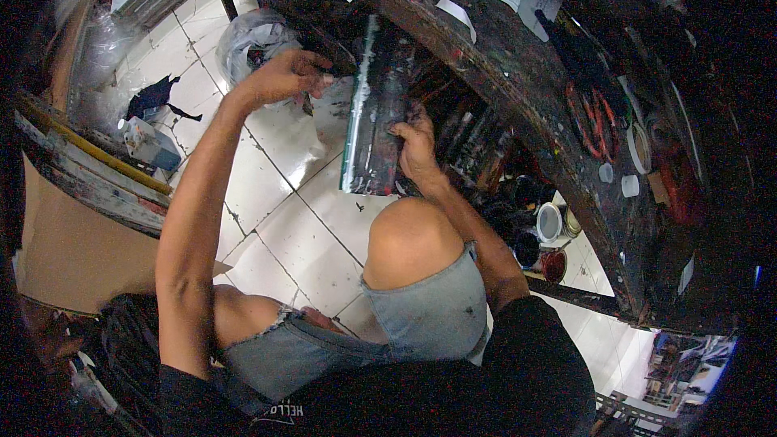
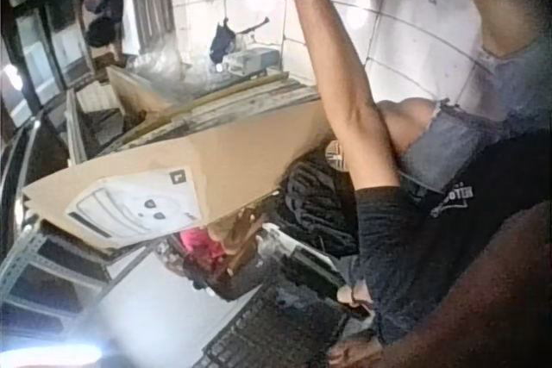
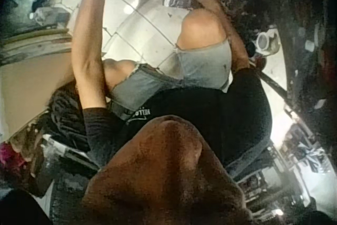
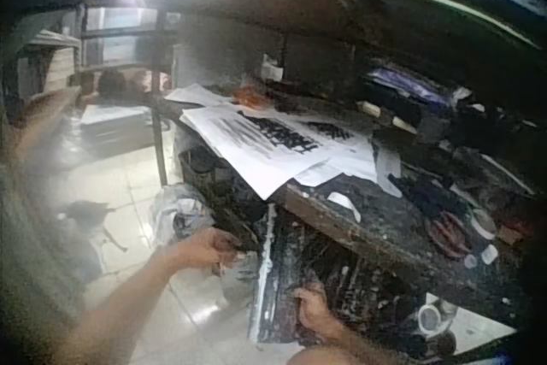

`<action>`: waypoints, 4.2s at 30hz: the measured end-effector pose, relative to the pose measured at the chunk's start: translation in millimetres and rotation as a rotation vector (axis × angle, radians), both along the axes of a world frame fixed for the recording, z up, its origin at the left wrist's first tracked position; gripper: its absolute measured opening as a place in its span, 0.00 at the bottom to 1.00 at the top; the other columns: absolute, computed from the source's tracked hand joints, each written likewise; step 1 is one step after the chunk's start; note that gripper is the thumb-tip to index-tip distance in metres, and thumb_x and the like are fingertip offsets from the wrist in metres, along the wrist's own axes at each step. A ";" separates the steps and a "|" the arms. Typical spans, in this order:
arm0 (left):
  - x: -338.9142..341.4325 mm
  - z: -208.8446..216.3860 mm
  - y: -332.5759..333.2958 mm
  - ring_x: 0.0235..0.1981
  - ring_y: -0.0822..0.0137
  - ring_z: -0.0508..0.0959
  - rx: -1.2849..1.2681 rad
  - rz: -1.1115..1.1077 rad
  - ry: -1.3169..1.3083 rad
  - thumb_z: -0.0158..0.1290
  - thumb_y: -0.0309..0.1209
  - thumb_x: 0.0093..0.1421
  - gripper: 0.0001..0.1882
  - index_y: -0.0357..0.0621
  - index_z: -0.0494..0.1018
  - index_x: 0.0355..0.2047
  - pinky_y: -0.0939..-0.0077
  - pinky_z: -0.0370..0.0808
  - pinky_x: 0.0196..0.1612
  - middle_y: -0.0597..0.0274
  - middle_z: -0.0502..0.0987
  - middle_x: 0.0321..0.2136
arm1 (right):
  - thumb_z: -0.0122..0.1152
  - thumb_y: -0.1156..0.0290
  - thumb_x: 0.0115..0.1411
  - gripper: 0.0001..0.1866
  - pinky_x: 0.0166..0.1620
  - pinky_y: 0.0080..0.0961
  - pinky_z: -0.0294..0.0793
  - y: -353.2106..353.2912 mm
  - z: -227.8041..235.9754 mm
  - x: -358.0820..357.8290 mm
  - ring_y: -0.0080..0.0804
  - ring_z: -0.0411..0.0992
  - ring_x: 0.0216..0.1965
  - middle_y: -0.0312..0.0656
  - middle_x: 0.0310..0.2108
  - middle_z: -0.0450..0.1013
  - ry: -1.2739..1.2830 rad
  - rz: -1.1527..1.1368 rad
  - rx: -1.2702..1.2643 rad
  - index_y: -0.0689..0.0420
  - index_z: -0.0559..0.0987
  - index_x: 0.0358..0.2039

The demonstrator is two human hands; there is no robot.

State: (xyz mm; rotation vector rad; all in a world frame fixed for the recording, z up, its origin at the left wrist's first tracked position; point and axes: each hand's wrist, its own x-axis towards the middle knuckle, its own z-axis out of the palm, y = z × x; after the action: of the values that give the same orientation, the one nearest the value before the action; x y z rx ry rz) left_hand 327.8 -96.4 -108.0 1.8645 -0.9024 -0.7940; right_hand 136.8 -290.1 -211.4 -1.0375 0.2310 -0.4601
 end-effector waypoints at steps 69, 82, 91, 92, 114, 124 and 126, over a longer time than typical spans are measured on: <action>56.4 -26.5 45.4 0.46 0.64 0.74 -0.528 0.374 0.305 0.59 0.33 0.55 0.27 0.36 0.64 0.52 0.66 0.69 0.50 0.56 0.75 0.44 | 0.56 0.67 0.64 0.22 0.44 0.27 0.75 -15.5 60.0 4.0 0.31 0.74 0.42 0.44 0.48 0.72 0.460 0.253 -0.686 0.61 0.67 0.56; 33.5 16.7 107.7 0.30 0.72 0.79 -0.589 0.486 0.419 0.61 0.29 0.52 0.24 0.41 0.67 0.49 0.79 0.78 0.27 0.63 0.77 0.36 | 0.51 0.65 0.67 0.13 0.42 0.24 0.72 112.9 97.2 114.1 0.25 0.70 0.37 0.37 0.38 0.73 0.418 0.573 -0.237 0.58 0.71 0.48; -40.2 119.6 137.5 0.34 0.73 0.71 -0.445 1.058 0.274 0.50 0.56 0.59 0.25 0.46 0.68 0.38 0.73 0.70 0.37 0.67 0.71 0.33 | 0.41 0.62 0.67 0.17 0.24 0.24 0.67 149.3 257.1 40.0 0.25 0.65 0.21 0.35 0.22 0.67 0.755 0.784 0.312 0.60 0.72 0.47; -45.2 135.4 134.4 0.44 0.72 0.69 -0.513 1.142 0.258 0.51 0.53 0.60 0.24 0.45 0.67 0.43 0.71 0.65 0.45 0.65 0.71 0.39 | 0.44 0.57 0.65 0.22 0.20 0.21 0.61 147.0 275.9 32.0 0.23 0.60 0.18 0.34 0.20 0.63 0.601 1.065 0.534 0.61 0.70 0.50; -154.1 742.0 3.1 0.48 0.58 0.65 -1.378 0.048 0.963 0.59 0.41 0.36 0.49 0.31 0.56 0.59 0.61 0.59 0.61 0.55 0.62 0.42 | 0.42 0.48 0.65 0.33 0.31 0.36 0.77 33.2 717.1 -131.2 0.51 0.74 0.37 0.61 0.47 0.69 0.006 1.097 0.712 0.64 0.64 0.58; -178.0 769.0 -72.2 0.52 0.55 0.67 -1.293 0.114 0.961 0.53 0.34 0.35 0.43 0.31 0.58 0.56 0.60 0.56 0.65 0.51 0.66 0.46 | 0.68 0.37 0.38 0.59 0.61 0.44 0.57 -50.0 833.6 -218.6 0.50 0.61 0.57 0.53 0.55 0.64 0.177 -0.043 -0.908 0.60 0.56 0.64; -177.3 768.0 -82.0 0.53 0.53 0.68 -1.297 0.172 0.986 0.52 0.32 0.35 0.43 0.31 0.59 0.56 0.60 0.57 0.65 0.49 0.68 0.47 | 0.76 0.41 0.26 0.67 0.63 0.45 0.53 -52.4 859.9 -224.7 0.53 0.57 0.60 0.53 0.57 0.61 0.505 -0.042 -1.425 0.61 0.55 0.64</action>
State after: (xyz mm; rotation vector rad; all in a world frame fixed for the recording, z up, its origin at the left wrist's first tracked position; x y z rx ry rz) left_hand 150.5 -178.4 660.0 0.2941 -0.3702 -0.6260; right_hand -87.9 -342.5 648.6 -2.5577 0.3786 -0.3585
